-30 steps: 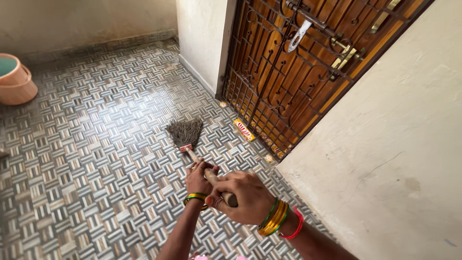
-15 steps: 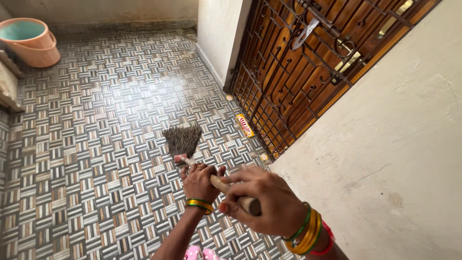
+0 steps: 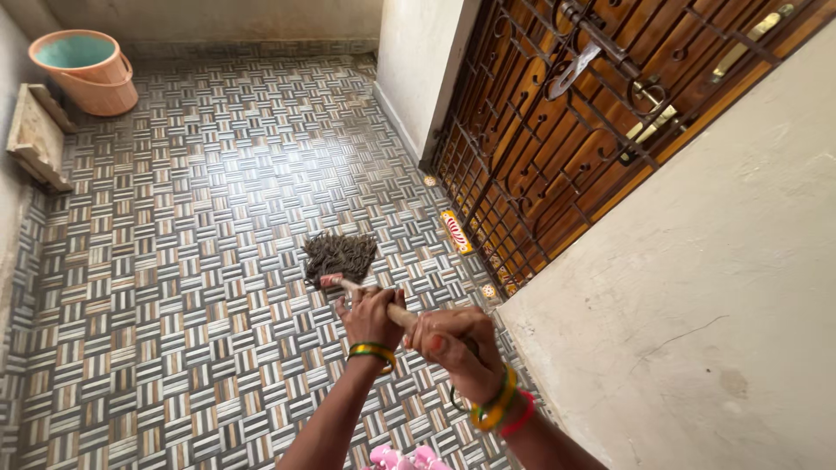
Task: The person uses a mop and a bucket of water to clean a tiled floor, dipping the mop head in the bucket and wringing it out by hand before continuing to mop the floor.
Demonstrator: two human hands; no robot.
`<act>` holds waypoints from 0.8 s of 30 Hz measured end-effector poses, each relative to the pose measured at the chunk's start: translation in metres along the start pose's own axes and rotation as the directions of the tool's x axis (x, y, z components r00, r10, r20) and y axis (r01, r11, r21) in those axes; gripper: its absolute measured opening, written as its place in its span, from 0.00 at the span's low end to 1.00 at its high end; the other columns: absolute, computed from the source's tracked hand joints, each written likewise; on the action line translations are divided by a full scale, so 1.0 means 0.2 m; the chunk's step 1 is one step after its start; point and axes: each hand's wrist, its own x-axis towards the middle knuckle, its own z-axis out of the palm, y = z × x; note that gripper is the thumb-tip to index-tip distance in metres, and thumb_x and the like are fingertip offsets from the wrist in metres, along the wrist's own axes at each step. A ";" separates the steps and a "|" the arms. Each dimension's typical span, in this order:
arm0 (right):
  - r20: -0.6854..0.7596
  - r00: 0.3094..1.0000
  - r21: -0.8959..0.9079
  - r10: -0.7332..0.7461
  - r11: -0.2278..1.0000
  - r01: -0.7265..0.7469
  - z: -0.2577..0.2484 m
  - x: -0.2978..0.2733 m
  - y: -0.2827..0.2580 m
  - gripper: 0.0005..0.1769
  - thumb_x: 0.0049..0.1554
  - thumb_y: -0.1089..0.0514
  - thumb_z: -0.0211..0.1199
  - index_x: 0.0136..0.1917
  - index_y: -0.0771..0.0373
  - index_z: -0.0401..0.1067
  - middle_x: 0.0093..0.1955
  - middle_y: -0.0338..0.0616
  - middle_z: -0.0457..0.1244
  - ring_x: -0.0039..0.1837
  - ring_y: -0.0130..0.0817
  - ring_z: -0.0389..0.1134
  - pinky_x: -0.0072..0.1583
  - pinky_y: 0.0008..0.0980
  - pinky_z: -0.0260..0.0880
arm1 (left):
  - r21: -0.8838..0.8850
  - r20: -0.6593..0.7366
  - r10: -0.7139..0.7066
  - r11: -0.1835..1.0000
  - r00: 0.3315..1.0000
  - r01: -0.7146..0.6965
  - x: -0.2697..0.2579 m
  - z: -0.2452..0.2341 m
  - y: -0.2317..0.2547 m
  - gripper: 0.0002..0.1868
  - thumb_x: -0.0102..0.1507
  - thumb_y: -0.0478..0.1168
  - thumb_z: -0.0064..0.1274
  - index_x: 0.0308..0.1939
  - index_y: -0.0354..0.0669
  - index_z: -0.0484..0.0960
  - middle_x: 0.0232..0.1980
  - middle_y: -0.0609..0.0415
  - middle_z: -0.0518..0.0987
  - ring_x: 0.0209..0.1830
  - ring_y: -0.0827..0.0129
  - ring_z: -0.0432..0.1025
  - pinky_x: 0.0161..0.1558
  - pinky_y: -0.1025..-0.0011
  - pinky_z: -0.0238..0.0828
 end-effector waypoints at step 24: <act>-0.366 0.907 -0.455 0.209 0.810 -0.370 0.40 0.37 0.77 0.29 0.63 0.38 0.57 0.35 0.63 0.78 0.22 0.35 0.61 0.27 0.22 0.62 0.31 0.27 0.55 | 0.100 0.349 -0.284 0.959 0.893 0.266 0.03 -0.21 -0.72 0.54 0.60 0.59 0.62 0.77 0.36 0.49 0.70 0.30 0.67 0.64 0.47 0.72 0.62 0.58 0.73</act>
